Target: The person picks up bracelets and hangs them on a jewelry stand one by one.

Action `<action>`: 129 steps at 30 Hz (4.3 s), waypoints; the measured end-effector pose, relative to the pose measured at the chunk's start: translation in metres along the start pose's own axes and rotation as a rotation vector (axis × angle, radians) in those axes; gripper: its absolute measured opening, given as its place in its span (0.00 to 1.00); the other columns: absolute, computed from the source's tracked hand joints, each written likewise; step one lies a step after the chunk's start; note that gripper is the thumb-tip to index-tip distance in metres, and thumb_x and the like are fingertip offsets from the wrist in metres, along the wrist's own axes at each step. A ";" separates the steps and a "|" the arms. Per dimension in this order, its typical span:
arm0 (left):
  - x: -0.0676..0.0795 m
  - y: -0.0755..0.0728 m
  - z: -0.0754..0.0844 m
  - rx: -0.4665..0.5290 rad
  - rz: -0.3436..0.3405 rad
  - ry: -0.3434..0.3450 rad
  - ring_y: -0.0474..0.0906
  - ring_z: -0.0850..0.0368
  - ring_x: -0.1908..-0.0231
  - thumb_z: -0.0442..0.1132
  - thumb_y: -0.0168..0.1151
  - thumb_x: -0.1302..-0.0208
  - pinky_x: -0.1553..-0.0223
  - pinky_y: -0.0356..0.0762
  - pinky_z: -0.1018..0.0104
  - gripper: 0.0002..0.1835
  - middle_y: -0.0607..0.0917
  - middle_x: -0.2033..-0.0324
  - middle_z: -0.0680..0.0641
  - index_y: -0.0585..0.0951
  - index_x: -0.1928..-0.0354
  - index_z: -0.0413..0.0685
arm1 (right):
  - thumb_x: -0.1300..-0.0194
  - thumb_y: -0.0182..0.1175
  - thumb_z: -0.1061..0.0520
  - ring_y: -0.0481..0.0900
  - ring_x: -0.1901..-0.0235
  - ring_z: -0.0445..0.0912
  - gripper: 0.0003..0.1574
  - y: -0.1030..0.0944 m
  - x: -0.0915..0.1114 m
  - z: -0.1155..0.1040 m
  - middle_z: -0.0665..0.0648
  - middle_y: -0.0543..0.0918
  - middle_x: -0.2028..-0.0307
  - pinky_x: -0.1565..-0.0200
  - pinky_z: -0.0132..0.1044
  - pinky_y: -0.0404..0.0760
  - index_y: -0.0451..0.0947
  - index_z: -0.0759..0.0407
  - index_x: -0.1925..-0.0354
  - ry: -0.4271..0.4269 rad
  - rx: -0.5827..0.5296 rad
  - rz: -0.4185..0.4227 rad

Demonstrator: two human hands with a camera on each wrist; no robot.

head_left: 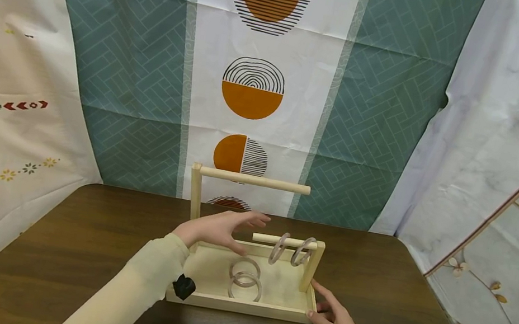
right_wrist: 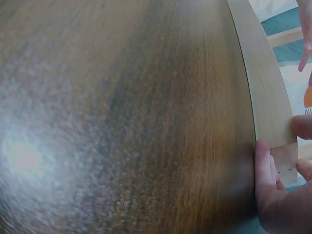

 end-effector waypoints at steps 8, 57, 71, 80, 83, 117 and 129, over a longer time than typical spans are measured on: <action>-0.001 0.007 -0.011 -0.067 -0.042 -0.045 0.69 0.45 0.31 0.34 0.71 0.43 0.32 0.68 0.47 0.44 0.67 0.28 0.49 0.61 0.26 0.58 | 0.29 0.58 0.53 0.79 0.60 0.45 0.45 0.000 -0.001 0.000 0.65 0.74 0.54 0.59 0.38 0.86 0.49 0.59 0.23 -0.005 0.003 -0.001; -0.003 0.070 -0.015 -0.446 -0.358 0.033 0.73 0.61 0.38 0.44 0.79 0.51 0.36 0.71 0.67 0.39 0.76 0.36 0.57 0.74 0.35 0.58 | 0.29 0.58 0.53 0.80 0.59 0.47 0.46 -0.001 -0.001 0.001 0.66 0.75 0.54 0.59 0.38 0.86 0.49 0.59 0.23 0.006 0.002 0.003; -0.007 0.102 -0.001 -0.657 -0.461 0.257 0.74 0.67 0.41 0.42 0.76 0.50 0.41 0.70 0.77 0.38 0.77 0.38 0.58 0.72 0.35 0.62 | 0.29 0.58 0.54 0.79 0.59 0.48 0.45 0.000 0.000 0.002 0.65 0.74 0.53 0.59 0.39 0.86 0.49 0.59 0.23 0.016 0.003 0.004; -0.006 0.106 0.003 -0.676 -0.455 0.288 0.74 0.66 0.48 0.41 0.76 0.51 0.46 0.71 0.77 0.37 0.76 0.39 0.59 0.74 0.36 0.65 | 0.29 0.58 0.54 0.79 0.59 0.47 0.45 -0.001 0.000 0.004 0.65 0.75 0.54 0.59 0.39 0.86 0.49 0.58 0.23 0.022 0.000 0.006; -0.005 0.105 -0.001 -0.659 -0.457 0.271 0.74 0.66 0.47 0.40 0.75 0.50 0.45 0.71 0.77 0.37 0.76 0.39 0.59 0.74 0.36 0.66 | 0.29 0.58 0.54 0.79 0.59 0.47 0.45 0.000 0.000 0.003 0.65 0.75 0.54 0.59 0.40 0.86 0.49 0.58 0.23 0.020 0.000 0.004; -0.013 0.091 -0.007 -0.559 -0.413 0.220 0.75 0.64 0.43 0.41 0.79 0.54 0.42 0.70 0.77 0.37 0.79 0.42 0.54 0.77 0.38 0.56 | 0.29 0.58 0.54 0.79 0.58 0.49 0.45 0.000 -0.001 0.002 0.66 0.74 0.53 0.58 0.40 0.86 0.49 0.58 0.23 0.024 -0.008 -0.001; -0.011 0.080 -0.011 -0.522 -0.381 0.176 0.73 0.64 0.41 0.42 0.79 0.54 0.40 0.72 0.71 0.38 0.77 0.40 0.53 0.77 0.37 0.56 | 0.29 0.59 0.54 0.80 0.59 0.47 0.45 0.000 -0.001 0.002 0.66 0.75 0.54 0.59 0.38 0.86 0.49 0.58 0.23 0.015 -0.006 0.004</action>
Point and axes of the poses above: each hand's wrist, its own x-axis away from the middle knuckle, its own y-axis out of the palm, z = x × y, the point moved 10 cm from there along -x, towards the middle knuckle
